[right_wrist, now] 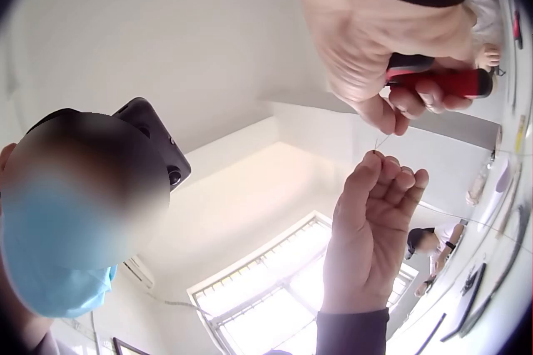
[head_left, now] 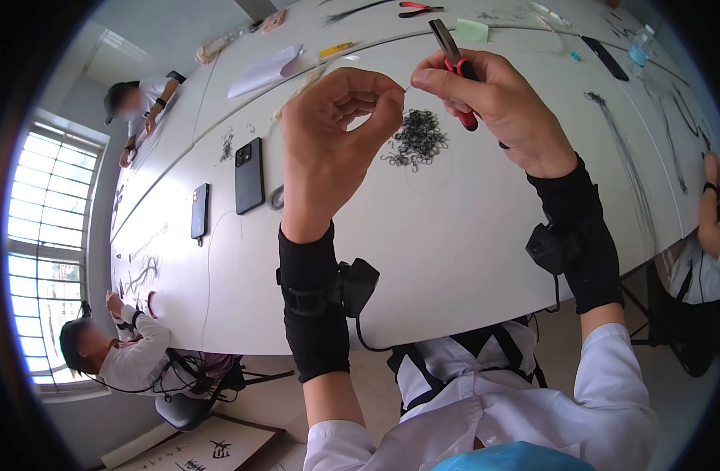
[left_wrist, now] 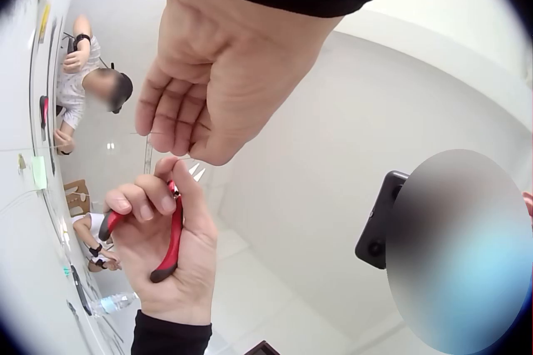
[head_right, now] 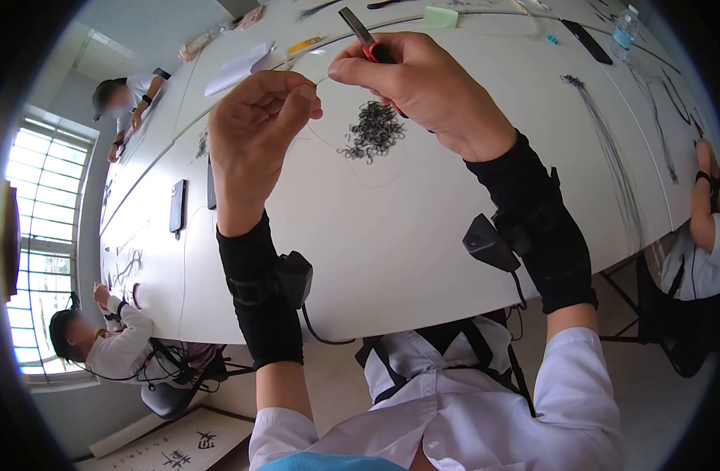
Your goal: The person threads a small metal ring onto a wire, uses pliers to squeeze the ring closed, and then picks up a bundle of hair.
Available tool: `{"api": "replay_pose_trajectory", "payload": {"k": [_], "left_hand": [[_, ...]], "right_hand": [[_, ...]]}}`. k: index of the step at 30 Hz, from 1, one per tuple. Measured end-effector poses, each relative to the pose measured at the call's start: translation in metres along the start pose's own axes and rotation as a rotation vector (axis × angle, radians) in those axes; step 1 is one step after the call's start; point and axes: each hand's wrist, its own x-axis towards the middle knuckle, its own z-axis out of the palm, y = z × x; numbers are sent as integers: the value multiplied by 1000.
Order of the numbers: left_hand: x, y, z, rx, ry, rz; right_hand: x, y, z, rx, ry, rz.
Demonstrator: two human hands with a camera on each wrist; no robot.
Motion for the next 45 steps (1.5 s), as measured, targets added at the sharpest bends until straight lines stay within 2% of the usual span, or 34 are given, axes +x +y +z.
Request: {"api": "replay_pose_trajectory", "payload": {"k": [4, 7, 10, 16, 21, 25, 27, 33, 37, 40, 45], "left_hand": [[1, -3, -2, -33, 66, 23], [2, -6, -1, 28, 126, 92], [3, -11, 2, 166, 167, 192], [1, -12, 9, 343, 78, 358], [-3, -1, 12, 362, -3, 288], [-3, -2, 12, 298, -12, 258], [-4, -2, 12, 242, -1, 264], [-5, 0, 12, 156, 22, 232], [-4, 1, 12, 47, 43, 221], [-4, 6, 14, -63, 94, 143], [-5, 7, 16, -92, 163, 168]], "right_hand": [[-3, -4, 5, -71, 24, -85], [-4, -3, 14, -192, 47, -265], [-12, -14, 15, -278, 44, -249], [-9, -13, 5, -395, 83, -304], [0, 0, -2, -272, 51, -327], [0, -3, -5, -212, 19, -234], [-3, -12, -7, -227, 3, -160], [-5, -12, -4, -131, -4, -120], [-5, -9, 0, -47, 17, -128], [-7, -8, 3, -21, 44, -146], [-11, -7, 16, -25, 97, -194]]}}
